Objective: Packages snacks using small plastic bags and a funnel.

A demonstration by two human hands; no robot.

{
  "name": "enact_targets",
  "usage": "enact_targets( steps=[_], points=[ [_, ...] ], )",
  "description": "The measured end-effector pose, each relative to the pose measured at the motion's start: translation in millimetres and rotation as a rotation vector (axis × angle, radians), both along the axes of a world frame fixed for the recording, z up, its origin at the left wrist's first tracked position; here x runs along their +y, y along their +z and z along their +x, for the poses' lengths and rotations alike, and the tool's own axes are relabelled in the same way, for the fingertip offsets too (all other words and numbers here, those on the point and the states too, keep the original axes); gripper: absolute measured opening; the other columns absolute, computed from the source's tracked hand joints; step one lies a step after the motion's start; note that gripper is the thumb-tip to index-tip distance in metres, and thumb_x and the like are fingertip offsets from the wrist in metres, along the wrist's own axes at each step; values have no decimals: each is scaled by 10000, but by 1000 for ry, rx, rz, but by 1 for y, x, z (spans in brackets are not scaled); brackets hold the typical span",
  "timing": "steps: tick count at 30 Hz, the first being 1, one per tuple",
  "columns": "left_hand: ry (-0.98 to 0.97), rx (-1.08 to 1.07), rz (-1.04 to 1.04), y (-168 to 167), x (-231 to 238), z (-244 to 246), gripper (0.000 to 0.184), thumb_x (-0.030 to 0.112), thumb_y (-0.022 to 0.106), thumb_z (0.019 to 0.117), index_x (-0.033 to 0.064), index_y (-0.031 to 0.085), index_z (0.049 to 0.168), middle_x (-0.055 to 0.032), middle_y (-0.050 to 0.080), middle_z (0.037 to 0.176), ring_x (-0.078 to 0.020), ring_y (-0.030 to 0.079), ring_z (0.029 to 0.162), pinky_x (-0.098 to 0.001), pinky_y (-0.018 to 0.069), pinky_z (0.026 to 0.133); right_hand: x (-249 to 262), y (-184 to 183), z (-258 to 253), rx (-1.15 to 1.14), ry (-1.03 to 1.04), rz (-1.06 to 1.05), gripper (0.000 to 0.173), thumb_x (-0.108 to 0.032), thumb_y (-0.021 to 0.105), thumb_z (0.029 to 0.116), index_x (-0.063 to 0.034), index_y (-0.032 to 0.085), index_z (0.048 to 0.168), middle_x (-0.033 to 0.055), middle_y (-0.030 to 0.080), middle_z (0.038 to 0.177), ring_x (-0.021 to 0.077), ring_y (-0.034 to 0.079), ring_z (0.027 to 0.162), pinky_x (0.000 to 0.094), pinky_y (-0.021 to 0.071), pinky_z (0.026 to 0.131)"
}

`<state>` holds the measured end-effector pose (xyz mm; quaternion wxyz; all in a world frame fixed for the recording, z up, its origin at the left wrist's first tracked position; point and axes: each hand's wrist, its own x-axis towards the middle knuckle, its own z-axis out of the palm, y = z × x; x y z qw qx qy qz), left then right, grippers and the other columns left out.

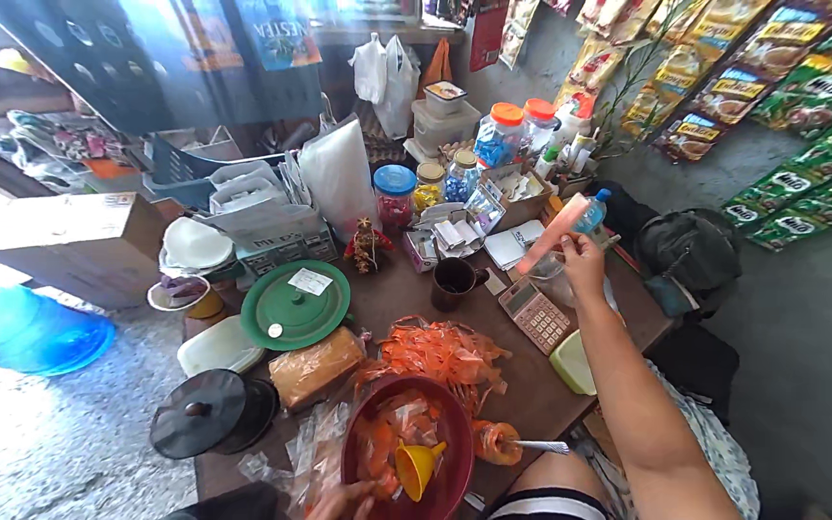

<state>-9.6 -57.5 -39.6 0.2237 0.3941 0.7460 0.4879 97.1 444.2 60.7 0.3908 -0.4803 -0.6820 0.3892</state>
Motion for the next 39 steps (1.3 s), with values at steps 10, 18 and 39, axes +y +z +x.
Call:
enact_targets(
  steps=[10, 18, 39],
  points=[
    [-155, -330, 378, 102, 99, -1, 641, 293, 599, 1007, -59, 377, 1495, -164, 525, 1453, -169, 651, 1179, -335, 575, 973, -229, 56, 12, -1, 578, 64, 210, -145, 563, 1014, 5, 698, 1072, 18, 706, 871, 28, 655, 732, 215, 568, 681],
    [-195, -357, 416, 110, 65, 16, 450, 308, 456, 1075, -44, 509, 1350, 49, 632, 898, 46, 552, 703, -156, 487, 639, -324, 40, 34, 84, 865, 214, 197, -161, 645, 967, -6, 757, 1013, 28, 748, 933, -7, 689, 804, 168, 588, 748],
    [-326, 27, 598, 117, 19, 18, 575, 476, 382, 1088, -30, 626, 1210, -33, 660, 956, 59, 573, 823, -127, 488, 759, -317, 123, 46, -57, 1025, 557, 355, -343, 592, 1029, -40, 745, 923, 98, 671, 1196, -40, 587, 812, 106, 495, 702]
  ],
)
